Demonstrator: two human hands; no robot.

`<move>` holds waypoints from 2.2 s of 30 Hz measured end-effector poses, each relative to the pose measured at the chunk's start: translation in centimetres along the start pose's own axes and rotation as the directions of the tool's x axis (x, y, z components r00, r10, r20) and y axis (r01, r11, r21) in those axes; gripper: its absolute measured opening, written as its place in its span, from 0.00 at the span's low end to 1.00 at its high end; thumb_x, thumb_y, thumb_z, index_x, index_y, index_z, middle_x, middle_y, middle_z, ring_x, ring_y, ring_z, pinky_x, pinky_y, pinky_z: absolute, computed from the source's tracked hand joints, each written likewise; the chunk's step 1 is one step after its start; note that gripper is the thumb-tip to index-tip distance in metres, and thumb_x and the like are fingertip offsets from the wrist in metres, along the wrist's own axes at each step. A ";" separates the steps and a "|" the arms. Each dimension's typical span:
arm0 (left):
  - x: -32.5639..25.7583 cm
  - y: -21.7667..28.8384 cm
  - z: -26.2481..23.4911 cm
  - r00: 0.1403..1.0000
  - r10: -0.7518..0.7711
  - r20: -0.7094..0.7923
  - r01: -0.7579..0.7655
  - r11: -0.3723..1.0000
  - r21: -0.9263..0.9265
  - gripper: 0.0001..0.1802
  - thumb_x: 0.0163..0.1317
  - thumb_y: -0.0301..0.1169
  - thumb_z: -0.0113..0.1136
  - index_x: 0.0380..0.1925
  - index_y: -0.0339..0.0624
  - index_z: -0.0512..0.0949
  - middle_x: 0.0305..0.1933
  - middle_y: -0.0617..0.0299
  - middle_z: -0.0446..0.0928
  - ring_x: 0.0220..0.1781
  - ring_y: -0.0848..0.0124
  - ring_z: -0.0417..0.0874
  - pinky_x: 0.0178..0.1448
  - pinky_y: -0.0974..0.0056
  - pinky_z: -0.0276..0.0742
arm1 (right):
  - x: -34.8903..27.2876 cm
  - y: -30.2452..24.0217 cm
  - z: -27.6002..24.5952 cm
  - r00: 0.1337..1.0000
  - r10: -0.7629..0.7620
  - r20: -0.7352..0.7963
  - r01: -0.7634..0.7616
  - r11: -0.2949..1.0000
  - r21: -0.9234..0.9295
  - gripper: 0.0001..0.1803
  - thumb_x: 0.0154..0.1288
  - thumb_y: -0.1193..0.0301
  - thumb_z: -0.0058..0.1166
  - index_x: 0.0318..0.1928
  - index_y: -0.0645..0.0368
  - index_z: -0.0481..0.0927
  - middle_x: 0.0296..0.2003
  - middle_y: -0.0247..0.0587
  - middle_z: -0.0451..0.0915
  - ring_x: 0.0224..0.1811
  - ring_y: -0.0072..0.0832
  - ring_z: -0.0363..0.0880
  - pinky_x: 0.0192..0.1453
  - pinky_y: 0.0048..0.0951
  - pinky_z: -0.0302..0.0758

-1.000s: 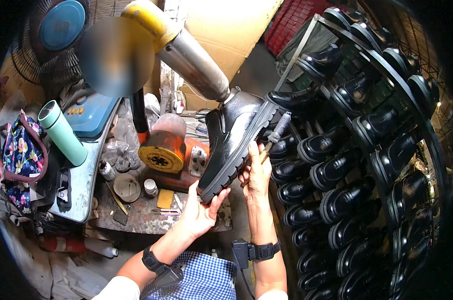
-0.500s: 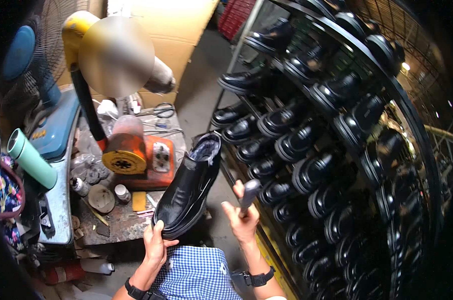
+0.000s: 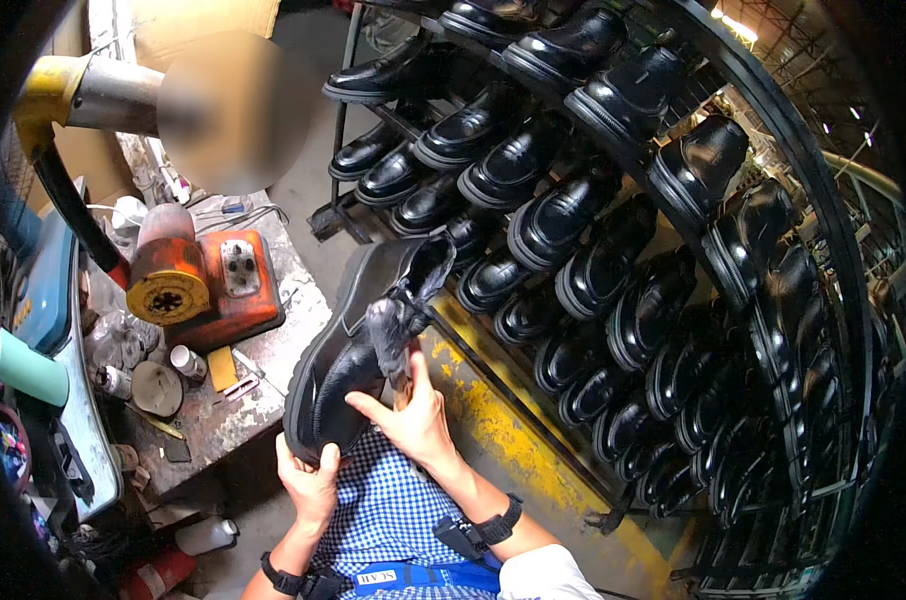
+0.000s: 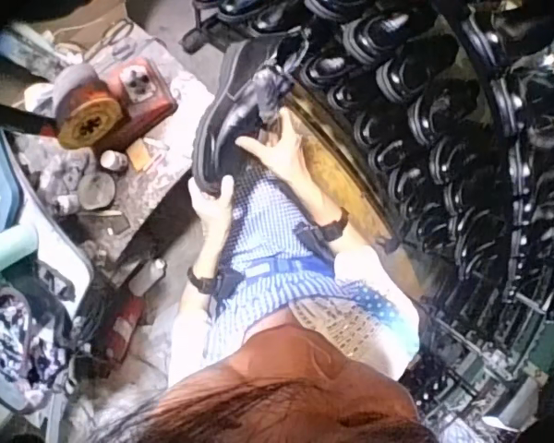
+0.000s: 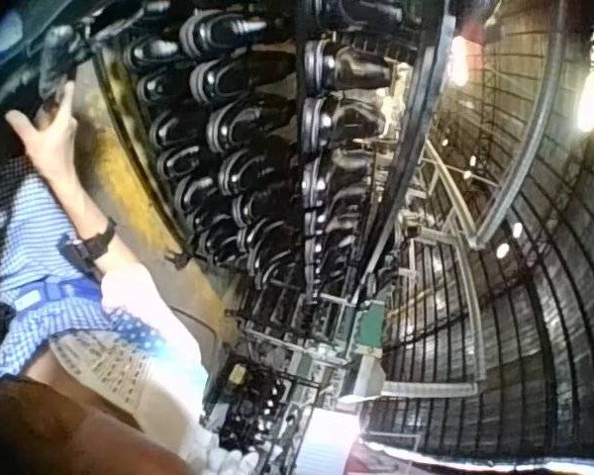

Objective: Polishing and inspecting black leather shoes at a shoe manufacturing station.

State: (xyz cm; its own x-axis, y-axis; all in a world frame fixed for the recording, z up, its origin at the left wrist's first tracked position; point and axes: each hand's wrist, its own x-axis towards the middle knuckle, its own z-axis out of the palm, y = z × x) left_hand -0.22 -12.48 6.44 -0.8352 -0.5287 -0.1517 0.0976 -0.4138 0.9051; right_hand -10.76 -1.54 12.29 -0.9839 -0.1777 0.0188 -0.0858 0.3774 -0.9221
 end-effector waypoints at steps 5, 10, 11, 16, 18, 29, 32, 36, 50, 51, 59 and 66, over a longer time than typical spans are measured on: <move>-0.9 0.0 0.9 0.994 0.102 0.025 -0.105 0.981 0.164 0.28 0.51 0.26 0.64 0.49 0.37 0.61 0.45 0.59 0.70 0.44 0.74 0.75 0.46 0.72 0.73 | 1.5 1.5 -0.1 0.981 -0.165 -0.103 0.178 0.976 0.127 0.55 0.44 0.64 0.70 0.65 0.65 0.45 0.52 0.54 0.70 0.52 0.36 0.73 0.54 0.32 0.70; 0.2 0.0 1.6 0.972 0.236 -0.012 -0.225 0.937 0.266 0.33 0.48 0.26 0.66 0.52 0.35 0.60 0.45 0.58 0.71 0.45 0.73 0.74 0.49 0.70 0.72 | 2.7 -1.0 -1.1 0.987 -0.003 -0.159 0.066 0.917 0.394 0.52 0.49 0.78 0.64 0.68 0.48 0.41 0.36 0.38 0.74 0.21 0.18 0.72 0.19 0.18 0.72; 0.7 -0.2 1.6 0.926 0.377 -0.002 -0.352 0.867 0.352 0.33 0.46 0.25 0.67 0.51 0.33 0.61 0.41 0.57 0.74 0.41 0.73 0.77 0.45 0.70 0.74 | 3.3 -2.5 -1.7 0.983 -0.005 -0.181 0.091 0.877 0.471 0.50 0.52 0.77 0.61 0.68 0.44 0.40 0.26 0.34 0.74 0.10 0.14 0.63 0.08 0.15 0.60; 2.7 0.2 1.6 0.941 0.339 0.013 -0.331 0.908 0.259 0.36 0.45 0.24 0.67 0.53 0.29 0.59 0.39 0.52 0.78 0.37 0.69 0.81 0.43 0.69 0.77 | 7.6 -2.8 -2.1 0.996 -0.050 -0.073 0.084 0.782 0.618 0.09 0.54 0.79 0.59 0.30 0.57 0.71 0.18 0.28 0.71 0.09 0.13 0.62 0.10 0.17 0.58; 3.5 1.2 2.1 0.989 0.108 0.103 -0.125 0.977 0.175 0.42 0.49 0.27 0.64 0.60 0.27 0.51 0.45 0.44 0.75 0.47 0.61 0.78 0.54 0.63 0.72 | 10.3 -3.7 -1.9 0.991 -0.034 -0.128 0.106 0.782 0.614 0.09 0.54 0.79 0.59 0.30 0.57 0.70 0.17 0.27 0.70 0.08 0.14 0.61 0.09 0.17 0.57; 2.6 -5.1 -2.5 0.884 0.165 0.437 -0.437 0.622 0.650 0.24 0.51 0.26 0.59 0.51 0.35 0.69 0.42 0.54 0.80 0.39 0.64 0.83 0.43 0.66 0.78 | 30.3 -4.6 -0.3 0.948 -0.113 -0.298 0.308 0.572 0.760 0.14 0.53 0.79 0.59 0.31 0.57 0.64 0.17 0.29 0.66 0.08 0.17 0.61 0.11 0.20 0.63; 3.5 -5.5 -2.1 0.830 0.289 0.477 -0.555 0.512 0.656 0.15 0.50 0.22 0.58 0.41 0.35 0.76 0.37 0.57 0.81 0.34 0.65 0.83 0.38 0.67 0.78 | 32.5 -5.8 0.3 0.921 0.055 -0.386 0.266 0.636 0.724 0.15 0.53 0.77 0.60 0.30 0.57 0.64 0.14 0.30 0.65 0.08 0.19 0.63 0.10 0.21 0.61; 4.1 -7.3 -2.9 0.912 0.149 0.382 -0.389 0.608 0.692 0.15 0.55 0.26 0.54 0.44 0.39 0.75 0.39 0.50 0.79 0.42 0.57 0.80 0.47 0.59 0.75 | 35.2 -6.0 0.8 0.878 0.108 -0.466 0.297 0.642 0.707 0.16 0.53 0.78 0.60 0.33 0.59 0.62 0.15 0.31 0.63 0.07 0.20 0.60 0.12 0.22 0.66; 6.7 -7.8 -3.3 0.893 0.150 0.423 -0.421 0.605 0.676 0.16 0.55 0.22 0.53 0.45 0.41 0.75 0.37 0.49 0.78 0.39 0.56 0.80 0.44 0.59 0.75 | 40.7 -7.3 0.6 0.469 -0.431 -0.771 0.245 0.902 -0.356 0.14 0.55 0.69 0.56 0.40 0.62 0.73 0.29 0.57 0.78 0.34 0.54 0.77 0.41 0.47 0.69; 6.7 -7.6 -3.2 0.893 0.151 0.423 -0.423 0.601 0.678 0.16 0.54 0.22 0.53 0.45 0.41 0.75 0.37 0.49 0.78 0.39 0.56 0.80 0.44 0.59 0.75 | 41.4 -7.0 -0.2 0.393 -0.558 -0.731 0.274 0.830 -0.486 0.10 0.57 0.67 0.54 0.35 0.59 0.73 0.26 0.55 0.78 0.32 0.53 0.77 0.37 0.47 0.70; 6.2 -6.9 -3.3 0.891 0.179 0.417 -0.437 0.592 0.677 0.16 0.54 0.22 0.53 0.45 0.41 0.75 0.38 0.50 0.78 0.39 0.56 0.80 0.44 0.59 0.75 | 45.1 -8.7 -1.7 0.685 -0.487 -0.541 0.013 0.751 -0.660 0.21 0.58 0.56 0.53 0.43 0.60 0.68 0.29 0.61 0.78 0.35 0.55 0.78 0.39 0.48 0.74; 5.6 -6.3 -3.2 0.875 0.207 0.438 -0.470 0.581 0.665 0.17 0.54 0.21 0.52 0.45 0.39 0.74 0.38 0.50 0.78 0.39 0.57 0.80 0.43 0.59 0.75 | 40.8 -6.9 -2.6 0.770 -0.533 -0.350 0.143 0.679 -0.720 0.34 0.59 0.58 0.51 0.63 0.58 0.56 0.27 0.62 0.77 0.36 0.54 0.78 0.40 0.48 0.73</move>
State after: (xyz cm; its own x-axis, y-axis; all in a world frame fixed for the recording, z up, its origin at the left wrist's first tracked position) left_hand -3.81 -15.19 -1.35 -0.9476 -0.2237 0.2281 0.0889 0.5010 0.8609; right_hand -50.72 -9.03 20.45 -0.7669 -0.0202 0.6415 -0.3120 0.8852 -0.3451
